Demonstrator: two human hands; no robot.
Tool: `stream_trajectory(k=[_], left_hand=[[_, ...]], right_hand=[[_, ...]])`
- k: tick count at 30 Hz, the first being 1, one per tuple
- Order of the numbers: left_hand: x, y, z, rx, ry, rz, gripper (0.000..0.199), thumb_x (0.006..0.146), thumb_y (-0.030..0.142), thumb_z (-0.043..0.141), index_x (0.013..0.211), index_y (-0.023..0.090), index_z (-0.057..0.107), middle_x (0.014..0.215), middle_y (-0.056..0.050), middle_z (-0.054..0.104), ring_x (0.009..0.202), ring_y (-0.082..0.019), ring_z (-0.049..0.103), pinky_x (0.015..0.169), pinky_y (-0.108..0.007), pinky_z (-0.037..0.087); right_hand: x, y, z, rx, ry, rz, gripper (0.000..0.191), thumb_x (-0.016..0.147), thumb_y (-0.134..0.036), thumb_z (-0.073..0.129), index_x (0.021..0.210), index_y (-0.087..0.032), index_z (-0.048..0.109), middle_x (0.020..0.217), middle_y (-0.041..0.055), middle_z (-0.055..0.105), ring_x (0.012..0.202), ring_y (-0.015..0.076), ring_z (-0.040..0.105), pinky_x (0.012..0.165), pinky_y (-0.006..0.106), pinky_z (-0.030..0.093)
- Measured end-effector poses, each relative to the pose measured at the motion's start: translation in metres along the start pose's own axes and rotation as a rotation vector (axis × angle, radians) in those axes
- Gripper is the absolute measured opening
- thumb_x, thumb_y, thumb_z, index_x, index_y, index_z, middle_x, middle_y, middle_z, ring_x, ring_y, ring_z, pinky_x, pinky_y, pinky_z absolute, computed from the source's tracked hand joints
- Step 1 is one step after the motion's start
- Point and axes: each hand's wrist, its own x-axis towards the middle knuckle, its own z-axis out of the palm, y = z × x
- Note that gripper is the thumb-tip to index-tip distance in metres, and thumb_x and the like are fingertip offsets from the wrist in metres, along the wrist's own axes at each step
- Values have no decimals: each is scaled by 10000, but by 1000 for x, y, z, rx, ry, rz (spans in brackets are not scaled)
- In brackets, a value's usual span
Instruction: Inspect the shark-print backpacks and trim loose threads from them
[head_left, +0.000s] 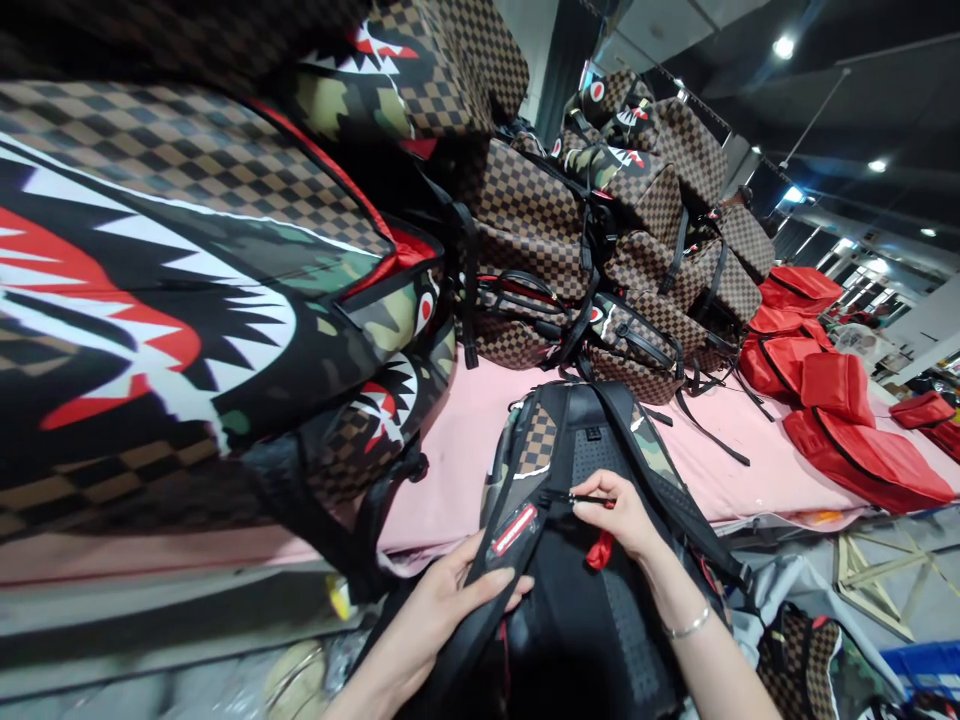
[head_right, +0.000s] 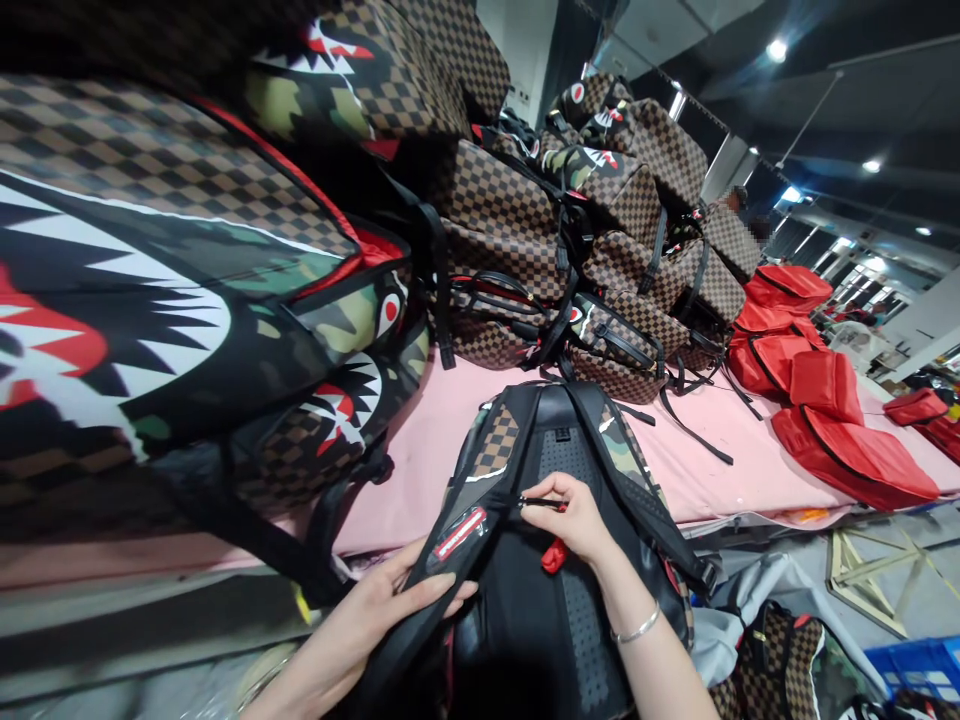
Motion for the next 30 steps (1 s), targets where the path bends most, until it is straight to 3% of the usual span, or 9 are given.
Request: stream_trajectory(k=[2,8,12,16,25,30], left_hand=[[0,3,-5,23,-19,3,535,544,306,799,1033,179,622,733,-51,696,705,-215,657,653,-271,510],[1,11,-15,113,-105,61,443,593,317,765,983,154,634,622,-36,655,571,-161,588,545,-227,447],[0,13,-18,87,-120,55,362,575,324,773,873,158,654,601,-25,638,539,-159,562,493,-220,404],[3,9,-26,91,-178,42,345,619,324,747,898,152,637,624,-42,650,551,-154,555,505,-221,398],[4,10,-29,39,-200,44,371,617,302,753,937,164,628,640,-15,616,560,-133,550,513,-208,409],[3,12,-28,118,-212,38,353,651,352,725,921,159,605,616,-42,644,538,-126,526,486,-189,371]], right_hand=[[6,-4,-8,-77,-100,-2,257,603,-330,749,769,-169,638,721,-8,633,610,101,548,592,220,427],[35,-12,-20,-192,-329,15,254,612,-322,742,783,-158,653,665,-37,611,536,69,502,556,196,394],[52,-16,-19,-211,-429,20,296,586,-361,754,775,-153,660,694,-24,629,582,90,538,568,207,417],[63,-20,-12,-227,-533,42,308,581,-369,754,772,-144,666,725,-2,657,619,110,582,604,229,452],[78,-27,-10,-256,-609,25,263,605,-342,744,759,-145,664,762,4,668,697,127,611,691,259,470],[81,-33,-13,-284,-669,43,255,618,-311,743,797,-146,666,794,5,675,720,126,623,727,264,471]])
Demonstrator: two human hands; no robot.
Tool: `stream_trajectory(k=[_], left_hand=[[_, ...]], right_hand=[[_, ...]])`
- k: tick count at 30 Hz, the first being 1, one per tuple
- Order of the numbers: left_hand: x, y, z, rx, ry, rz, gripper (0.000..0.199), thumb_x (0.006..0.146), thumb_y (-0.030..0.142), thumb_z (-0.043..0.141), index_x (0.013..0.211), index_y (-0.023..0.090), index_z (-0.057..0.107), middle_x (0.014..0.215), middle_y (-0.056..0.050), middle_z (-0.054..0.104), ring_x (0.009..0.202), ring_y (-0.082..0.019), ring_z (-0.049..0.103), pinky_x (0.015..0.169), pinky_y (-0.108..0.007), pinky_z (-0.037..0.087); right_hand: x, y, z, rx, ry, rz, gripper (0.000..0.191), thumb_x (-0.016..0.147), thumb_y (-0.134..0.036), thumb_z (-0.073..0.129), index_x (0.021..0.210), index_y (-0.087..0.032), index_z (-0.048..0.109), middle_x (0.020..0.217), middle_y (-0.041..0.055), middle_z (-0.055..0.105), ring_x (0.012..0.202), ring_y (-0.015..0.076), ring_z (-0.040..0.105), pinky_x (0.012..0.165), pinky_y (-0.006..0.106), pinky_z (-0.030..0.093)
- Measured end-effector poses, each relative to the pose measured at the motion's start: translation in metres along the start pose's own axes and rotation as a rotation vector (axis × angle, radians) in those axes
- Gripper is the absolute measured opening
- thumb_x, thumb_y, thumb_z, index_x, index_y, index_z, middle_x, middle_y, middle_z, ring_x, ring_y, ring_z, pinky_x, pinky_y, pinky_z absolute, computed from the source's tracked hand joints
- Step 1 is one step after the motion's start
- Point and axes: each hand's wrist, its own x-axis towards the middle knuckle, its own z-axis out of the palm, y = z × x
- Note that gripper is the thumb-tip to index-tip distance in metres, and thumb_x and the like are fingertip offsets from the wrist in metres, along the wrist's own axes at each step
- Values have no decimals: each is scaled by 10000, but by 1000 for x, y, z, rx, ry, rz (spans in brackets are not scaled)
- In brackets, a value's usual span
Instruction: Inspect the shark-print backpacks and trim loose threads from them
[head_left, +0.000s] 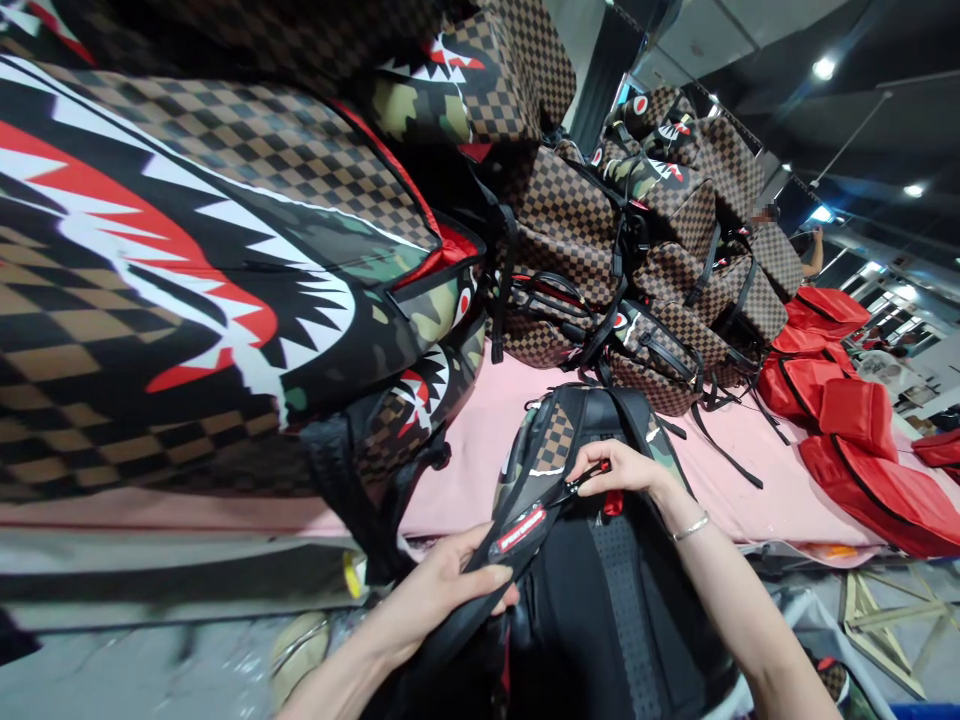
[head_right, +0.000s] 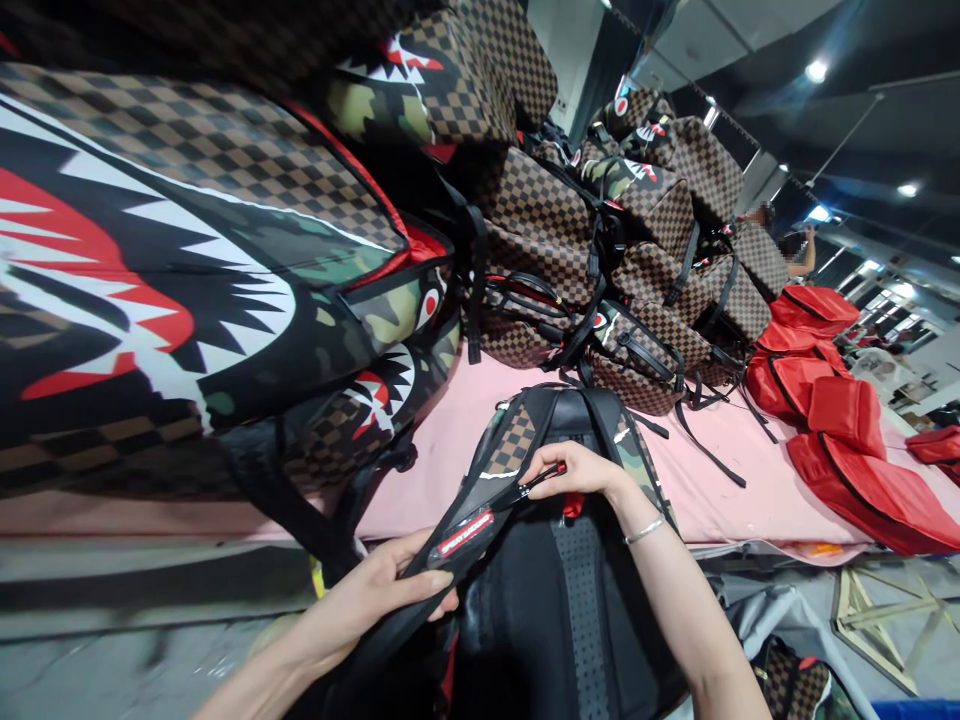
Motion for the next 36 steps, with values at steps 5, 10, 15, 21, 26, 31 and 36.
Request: stream_trajectory(k=[5,10,15,21,26,31,36], left_hand=[[-5,6,9,34,35,10,338,644,361,715,890,161,597,591,-28,634,513,-125,503,472,-194,363],[-9,13,17,68,57,-1,471,636,335,701,1038,131,565,571,-12,625,506,-126,493,485,-212,388],[-9,14,23,92,59,2,566,661,334,661,1153,106,498,581,-3,621,521,-126,498,503,-227,403],[-9,15,29,118,96,7,580,670,322,635,1183,107,472,570,7,610,516,-125,504,492,-227,390],[-4,13,32,129,100,26,615,649,321,657,1185,88,466,593,3,618,545,-136,543,509,-230,405],[-5,12,27,68,92,21,594,646,324,687,1157,109,473,624,-15,639,572,-148,570,521,-233,424],[-4,6,7,-89,13,65,411,671,307,703,992,136,511,634,-34,643,546,-119,540,518,-213,416]], right_hand=[[7,-10,9,-84,-86,-46,236,654,-338,718,789,-152,665,792,7,672,739,137,619,748,286,476],[12,-17,21,-101,-125,-9,326,617,-397,744,785,-132,653,806,26,663,746,145,612,738,291,490],[10,-23,26,-110,-127,10,338,616,-393,756,781,-120,644,803,32,660,768,146,616,756,282,485],[5,-29,27,-182,-116,-44,276,660,-359,733,775,-123,650,784,26,655,762,143,606,752,278,479],[3,-25,35,-131,-112,-57,280,656,-366,736,764,-123,649,768,20,645,734,133,601,738,273,481],[0,-21,38,-18,-76,-61,307,656,-386,737,799,-128,653,773,21,645,700,126,600,691,260,484],[-7,-7,23,-176,240,-223,285,686,-384,723,866,-167,685,856,38,641,807,159,587,782,308,456]])
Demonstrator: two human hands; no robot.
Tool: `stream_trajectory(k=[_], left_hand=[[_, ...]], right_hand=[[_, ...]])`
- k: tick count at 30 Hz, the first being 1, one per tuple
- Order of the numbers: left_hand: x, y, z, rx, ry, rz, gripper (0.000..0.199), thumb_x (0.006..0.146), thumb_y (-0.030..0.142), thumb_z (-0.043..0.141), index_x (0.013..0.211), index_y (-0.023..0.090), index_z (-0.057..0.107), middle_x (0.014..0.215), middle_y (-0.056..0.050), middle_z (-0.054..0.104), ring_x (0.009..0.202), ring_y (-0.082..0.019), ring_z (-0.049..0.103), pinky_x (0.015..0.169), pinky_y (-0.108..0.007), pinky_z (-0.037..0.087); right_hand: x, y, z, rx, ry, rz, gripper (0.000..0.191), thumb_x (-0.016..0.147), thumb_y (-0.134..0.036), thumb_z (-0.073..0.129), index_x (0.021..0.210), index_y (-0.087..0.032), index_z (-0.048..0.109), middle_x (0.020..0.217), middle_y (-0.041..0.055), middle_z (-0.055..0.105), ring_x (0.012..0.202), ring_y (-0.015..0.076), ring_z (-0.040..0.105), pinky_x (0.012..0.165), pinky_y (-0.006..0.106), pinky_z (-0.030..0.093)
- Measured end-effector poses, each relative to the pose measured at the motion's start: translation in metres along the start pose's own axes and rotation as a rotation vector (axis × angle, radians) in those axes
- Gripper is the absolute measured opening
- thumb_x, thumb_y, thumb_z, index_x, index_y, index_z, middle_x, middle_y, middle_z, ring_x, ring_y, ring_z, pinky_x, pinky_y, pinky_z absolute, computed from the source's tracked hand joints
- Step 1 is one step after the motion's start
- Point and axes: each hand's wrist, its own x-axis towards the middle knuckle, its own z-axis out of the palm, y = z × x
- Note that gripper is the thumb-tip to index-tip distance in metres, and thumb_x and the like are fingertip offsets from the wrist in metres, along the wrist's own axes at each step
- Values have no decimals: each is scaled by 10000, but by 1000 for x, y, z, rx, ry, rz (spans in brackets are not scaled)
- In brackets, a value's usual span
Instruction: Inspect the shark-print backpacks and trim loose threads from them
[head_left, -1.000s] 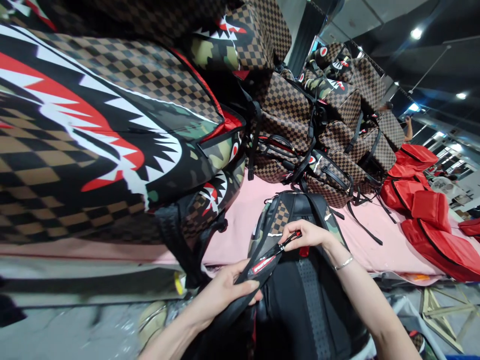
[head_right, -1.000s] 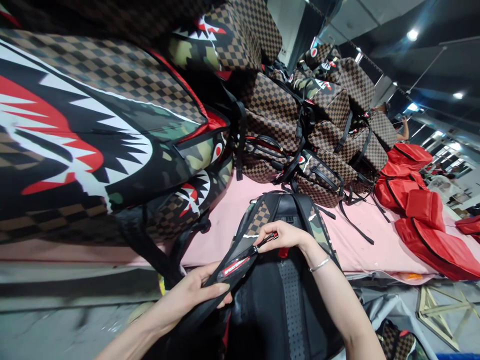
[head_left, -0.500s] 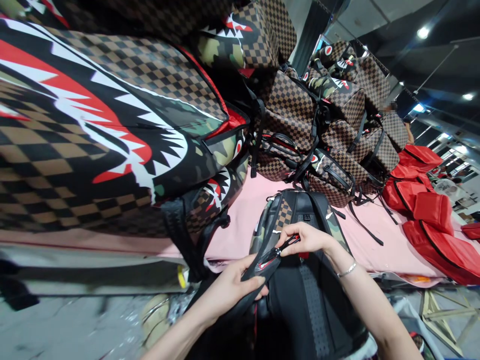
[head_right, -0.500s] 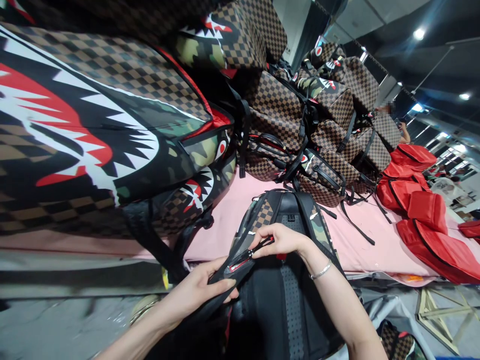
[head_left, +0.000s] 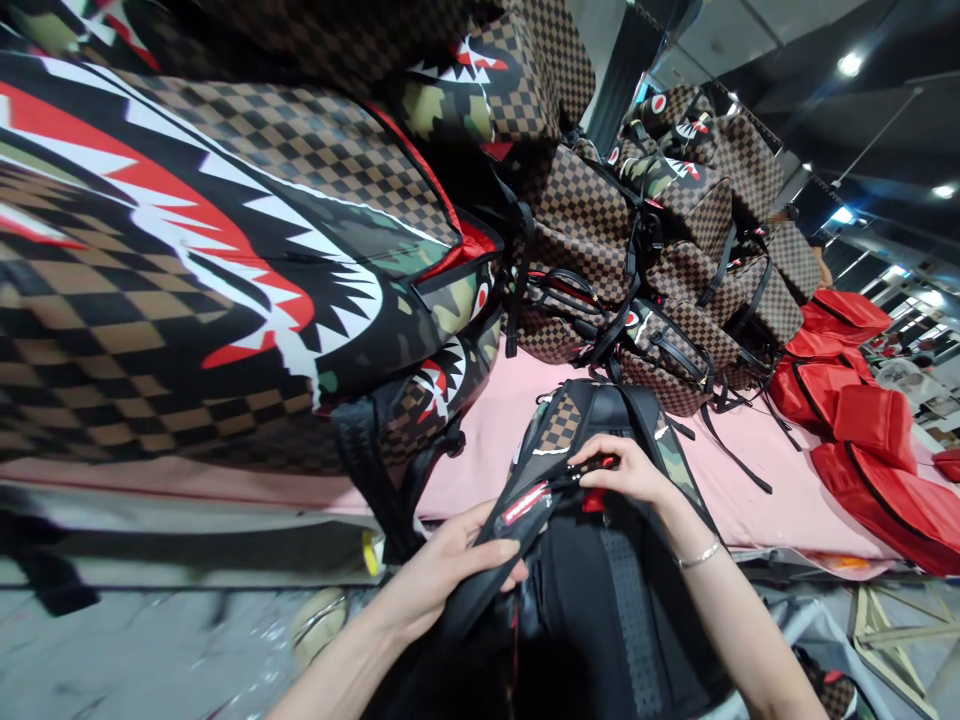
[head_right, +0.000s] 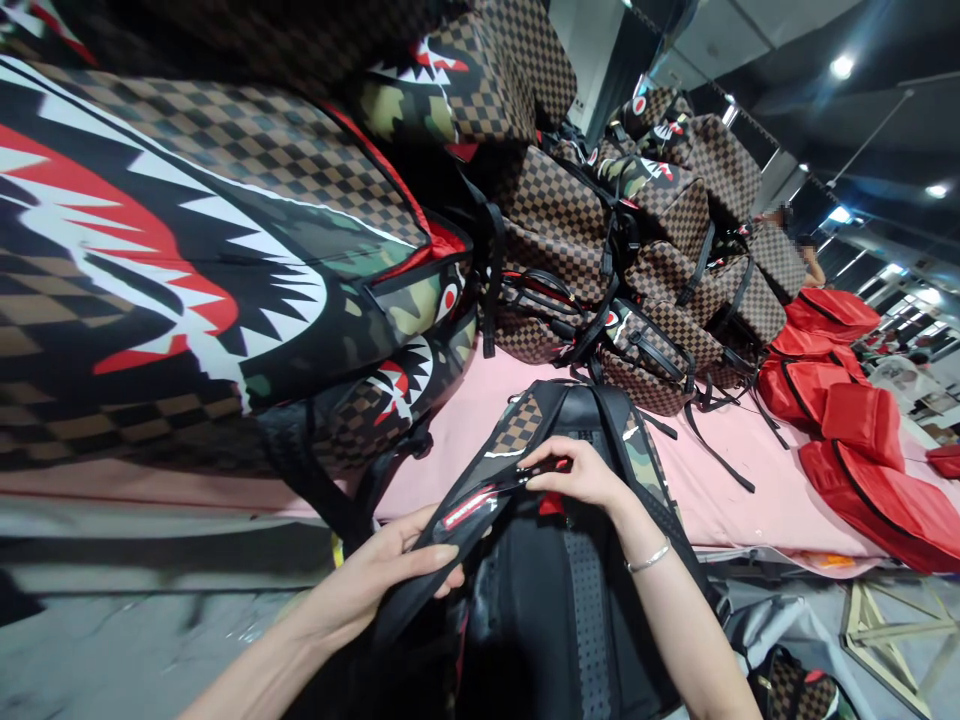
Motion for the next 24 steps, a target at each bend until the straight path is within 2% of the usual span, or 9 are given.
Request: stream_trajectory(k=[4,12,18,24], left_hand=[[3,-4,-7,-59,-5,-7,341,666,295,710,904,147,516,632,-34,633,533,-108,533,495,-192,396],[4,-7,-4,-83,18,-17,357,641,278,732,920,149,548,689,-30,623,524,-105,539,473,-190,394],[6,-7,-7,-95,-14,3,355,645,271,729,938,154,567,715,-33,619,533,-116,552,481,-208,417],[6,-10,-9,-106,-47,-9,358,688,256,699,1003,137,576,644,-35,617,527,-113,548,481,-194,417]], right_hand=[[-6,15,-5,-148,129,-133,246,706,-384,714,873,-203,705,887,51,642,903,187,563,872,348,413],[0,10,2,-210,119,-248,169,760,-329,671,874,-205,683,872,48,616,877,182,558,829,339,434],[2,16,2,-67,84,-205,238,739,-389,682,854,-182,659,868,45,591,864,175,555,814,334,440],[2,15,1,-63,56,-166,259,727,-406,688,847,-179,654,872,44,583,873,176,550,831,341,430]])
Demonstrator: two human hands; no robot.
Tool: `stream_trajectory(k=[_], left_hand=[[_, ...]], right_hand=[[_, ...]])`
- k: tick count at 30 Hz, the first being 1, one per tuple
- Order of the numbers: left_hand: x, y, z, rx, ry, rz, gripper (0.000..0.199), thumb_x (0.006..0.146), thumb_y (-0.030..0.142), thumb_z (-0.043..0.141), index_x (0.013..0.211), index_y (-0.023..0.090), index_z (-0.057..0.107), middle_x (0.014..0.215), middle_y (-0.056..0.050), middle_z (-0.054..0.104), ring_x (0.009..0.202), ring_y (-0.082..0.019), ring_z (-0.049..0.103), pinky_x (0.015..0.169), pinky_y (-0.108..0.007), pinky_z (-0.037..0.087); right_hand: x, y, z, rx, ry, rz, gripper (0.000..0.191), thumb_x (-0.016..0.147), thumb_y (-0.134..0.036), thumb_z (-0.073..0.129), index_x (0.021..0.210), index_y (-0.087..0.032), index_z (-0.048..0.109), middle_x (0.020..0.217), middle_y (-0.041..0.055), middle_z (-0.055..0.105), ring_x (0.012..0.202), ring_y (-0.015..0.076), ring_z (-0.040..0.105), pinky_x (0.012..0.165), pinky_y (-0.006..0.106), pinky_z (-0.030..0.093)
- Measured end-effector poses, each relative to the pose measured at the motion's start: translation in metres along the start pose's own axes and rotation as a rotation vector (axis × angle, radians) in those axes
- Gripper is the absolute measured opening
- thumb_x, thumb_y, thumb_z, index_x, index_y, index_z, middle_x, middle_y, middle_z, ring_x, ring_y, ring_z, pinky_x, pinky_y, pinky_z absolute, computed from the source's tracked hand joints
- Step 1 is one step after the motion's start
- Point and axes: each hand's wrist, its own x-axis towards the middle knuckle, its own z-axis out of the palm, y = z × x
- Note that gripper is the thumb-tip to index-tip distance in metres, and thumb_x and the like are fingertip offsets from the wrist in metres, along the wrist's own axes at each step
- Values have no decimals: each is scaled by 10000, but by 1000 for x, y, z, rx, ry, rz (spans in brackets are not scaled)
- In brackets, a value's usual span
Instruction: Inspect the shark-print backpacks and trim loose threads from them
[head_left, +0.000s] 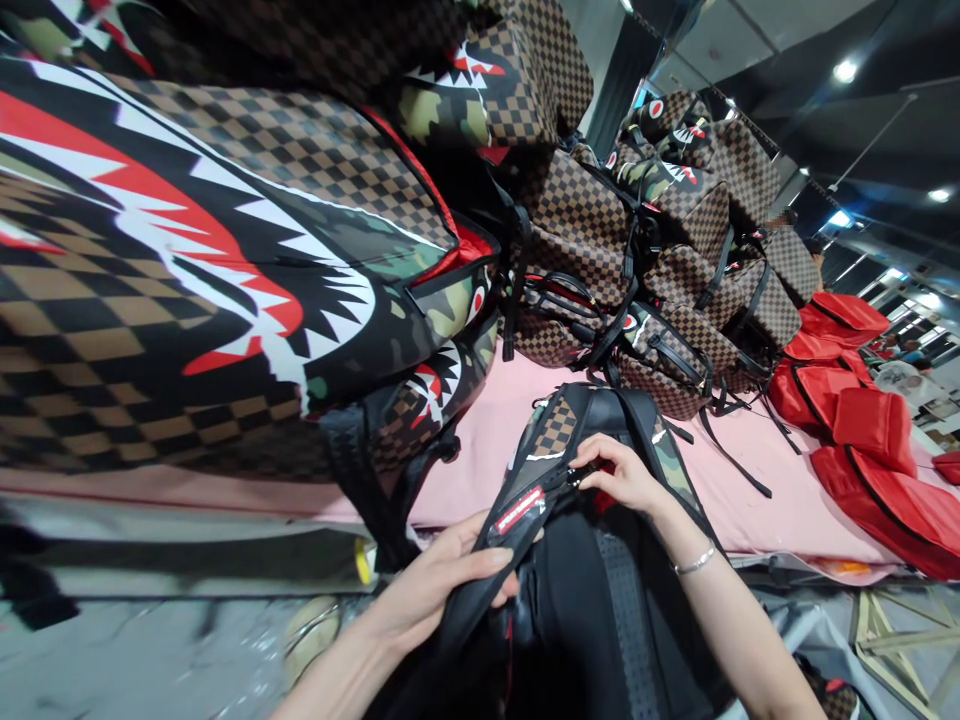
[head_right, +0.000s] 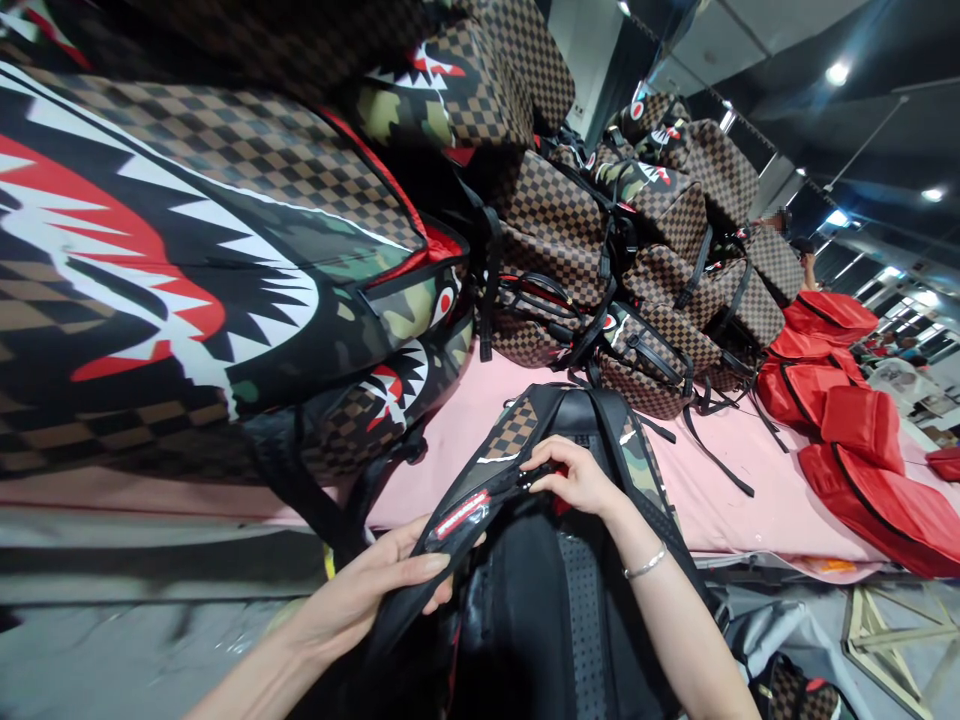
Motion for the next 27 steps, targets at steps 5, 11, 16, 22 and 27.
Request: stream_trajectory(k=[5,11,16,22,27], left_hand=[[-1,1,2,-21,-6,-10,337,685,259,705,978,148,581,638,-25,615,515,-109,544,468,-190,410],[-1,4,6,-3,7,-20,377,681,262,708,1003,136,560,669,-32,620,515,-112,556,479,-201,411],[-3,7,16,-2,11,-5,413,647,283,731,993,141,555,633,-1,585,479,-97,529,432,-182,346],[-6,11,25,53,53,-23,483,654,314,726,1050,137,513,591,-14,617,478,-105,525,453,-193,387],[-7,12,30,101,97,-31,587,639,345,739,1131,148,486,628,-27,649,526,-127,570,482,-198,425]], right_hand=[[6,-5,5,-34,-18,-48,244,751,-407,666,837,-178,655,855,46,588,856,173,556,816,337,441],[7,-8,8,-153,-32,-137,183,781,-362,646,787,-180,661,818,48,617,833,170,565,813,335,450],[7,-11,10,-187,-77,-174,217,793,-393,620,805,-181,665,825,54,628,839,172,570,817,336,458],[8,-22,15,-256,-159,-178,183,822,-358,594,826,-187,659,833,53,626,858,174,568,837,335,458],[5,-31,19,-305,-206,-230,144,852,-302,561,875,-187,645,855,54,612,870,168,556,842,325,449]])
